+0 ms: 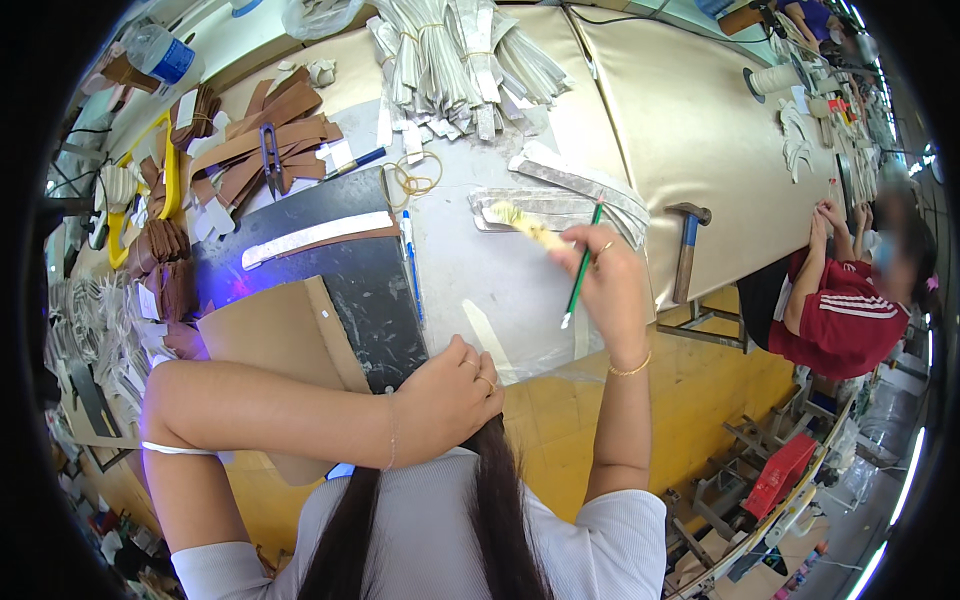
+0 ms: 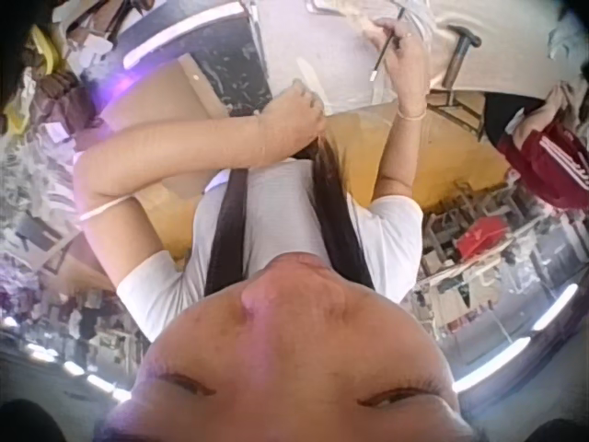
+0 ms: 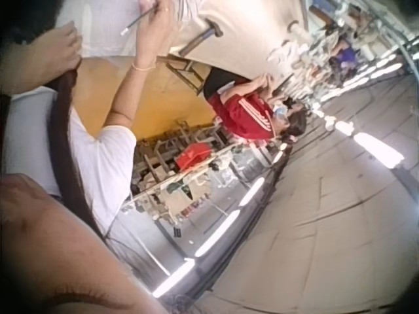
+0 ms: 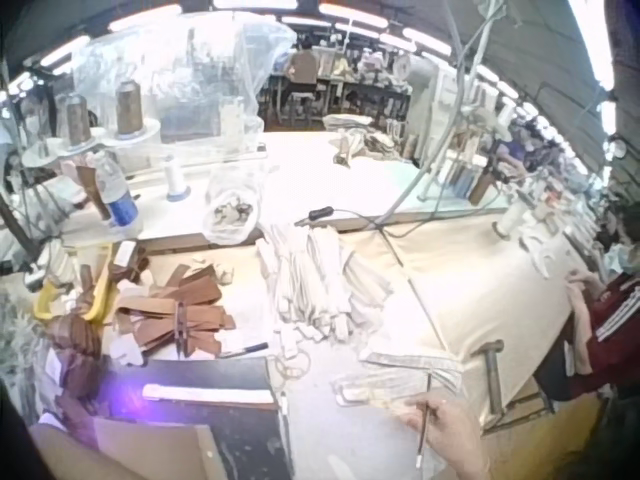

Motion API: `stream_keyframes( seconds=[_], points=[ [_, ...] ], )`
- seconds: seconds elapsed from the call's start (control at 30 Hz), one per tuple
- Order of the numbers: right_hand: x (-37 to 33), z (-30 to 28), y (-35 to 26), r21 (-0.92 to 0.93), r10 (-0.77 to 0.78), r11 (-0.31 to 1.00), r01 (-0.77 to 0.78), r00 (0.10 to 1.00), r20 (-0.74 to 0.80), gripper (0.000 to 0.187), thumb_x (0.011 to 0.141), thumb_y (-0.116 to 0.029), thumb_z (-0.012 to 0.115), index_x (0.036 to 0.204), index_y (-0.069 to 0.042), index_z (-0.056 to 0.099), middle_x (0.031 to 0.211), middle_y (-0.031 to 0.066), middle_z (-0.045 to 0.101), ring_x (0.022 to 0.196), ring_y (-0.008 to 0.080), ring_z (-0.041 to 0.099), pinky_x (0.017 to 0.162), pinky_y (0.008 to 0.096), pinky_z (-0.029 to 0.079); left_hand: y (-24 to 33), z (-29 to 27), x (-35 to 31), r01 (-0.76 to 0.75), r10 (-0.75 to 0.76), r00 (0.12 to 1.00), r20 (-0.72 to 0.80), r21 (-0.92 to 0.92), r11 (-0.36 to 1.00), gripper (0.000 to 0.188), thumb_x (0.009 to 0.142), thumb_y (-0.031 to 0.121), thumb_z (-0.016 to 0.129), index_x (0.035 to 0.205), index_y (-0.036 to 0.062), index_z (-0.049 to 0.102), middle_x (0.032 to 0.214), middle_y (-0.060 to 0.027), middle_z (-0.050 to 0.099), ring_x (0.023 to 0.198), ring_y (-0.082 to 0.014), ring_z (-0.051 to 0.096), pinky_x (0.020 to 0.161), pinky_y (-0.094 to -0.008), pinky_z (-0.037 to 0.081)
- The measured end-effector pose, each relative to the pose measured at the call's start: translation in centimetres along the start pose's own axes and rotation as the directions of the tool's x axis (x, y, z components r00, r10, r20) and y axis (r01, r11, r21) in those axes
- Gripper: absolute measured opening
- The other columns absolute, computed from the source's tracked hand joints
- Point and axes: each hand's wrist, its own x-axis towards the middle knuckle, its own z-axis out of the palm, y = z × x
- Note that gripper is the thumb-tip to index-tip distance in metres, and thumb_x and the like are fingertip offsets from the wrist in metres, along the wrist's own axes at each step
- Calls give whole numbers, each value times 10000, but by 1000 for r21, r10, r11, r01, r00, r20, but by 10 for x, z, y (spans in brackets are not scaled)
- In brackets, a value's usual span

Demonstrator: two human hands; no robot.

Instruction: The person measures and marks a strip of light-colored fabric using a ruler and pencil, then wraps the strip around a cylindrical cardboard form to check fit. The person repeats this process with several fabric strips, adjusting and marking each one before placing them on the table.

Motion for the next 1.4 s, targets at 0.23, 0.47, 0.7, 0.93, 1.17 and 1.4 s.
stream_keyframes(
  seconds=[0.23, 0.47, 0.7, 0.93, 1.17, 1.4],
  points=[
    [-30, -4, 8, -29, 26, 999, -34, 974, -225, 253, 812, -116, 763, 1011, -20, 639, 858, 106, 605, 731, 223, 572, 656, 316, 469, -54, -43, -5, 197, -178, 975, 130, -151, 969, 224, 783, 127, 631, 981, 22, 627, 1003, -167, 634, 930, -297, 651, 775, -393, 511],
    [4, -25, 14, -186, -155, 979, 89, 910, -384, 201, 885, -71, 674, 1068, -25, 604, 938, 131, 584, 768, 286, 576, 682, 359, 472, -150, -9, 50, 373, -516, 817, -257, -447, 813, 346, 860, 231, 654, 1121, 5, 629, 1036, -198, 626, 941, -362, 634, 867, -441, 504],
    [-26, 14, 18, -200, -213, 960, 195, 974, -72, 249, 765, -93, 746, 999, -63, 666, 816, 89, 540, 776, 269, 554, 698, 382, 447, -181, -49, -13, 517, -636, 762, -126, -474, 713, 397, 897, 279, 634, 1186, 8, 627, 1082, -187, 671, 973, -320, 651, 879, -386, 504],
    [-39, 46, 20, -281, -350, 905, 319, 934, -66, 271, 743, -138, 744, 1007, -119, 686, 886, 31, 594, 902, 235, 555, 846, 391, 392, -132, -77, -115, 589, -772, 625, -115, -579, 564, 420, 864, 184, 679, 1245, 35, 588, 1094, -128, 649, 974, -248, 616, 855, -347, 479],
    [-33, 52, -8, -273, -427, 875, 400, 903, -46, 383, 769, -40, 666, 1143, -124, 650, 959, 41, 613, 965, 231, 565, 880, 393, 387, -61, -43, -158, 532, -861, 419, -288, -691, 490, 429, 843, 151, 701, 1240, 30, 593, 1146, -160, 622, 1076, -297, 595, 939, -364, 449],
    [-9, 60, -28, -385, -463, 824, 417, 886, -31, 351, 780, -26, 624, 1118, -116, 647, 910, 68, 589, 951, 249, 568, 830, 396, 400, -21, -13, -214, 534, -925, 158, -347, -757, 375, 374, 858, 107, 680, 1213, 10, 611, 1167, -127, 629, 1071, -253, 602, 946, -343, 443]
  ],
)
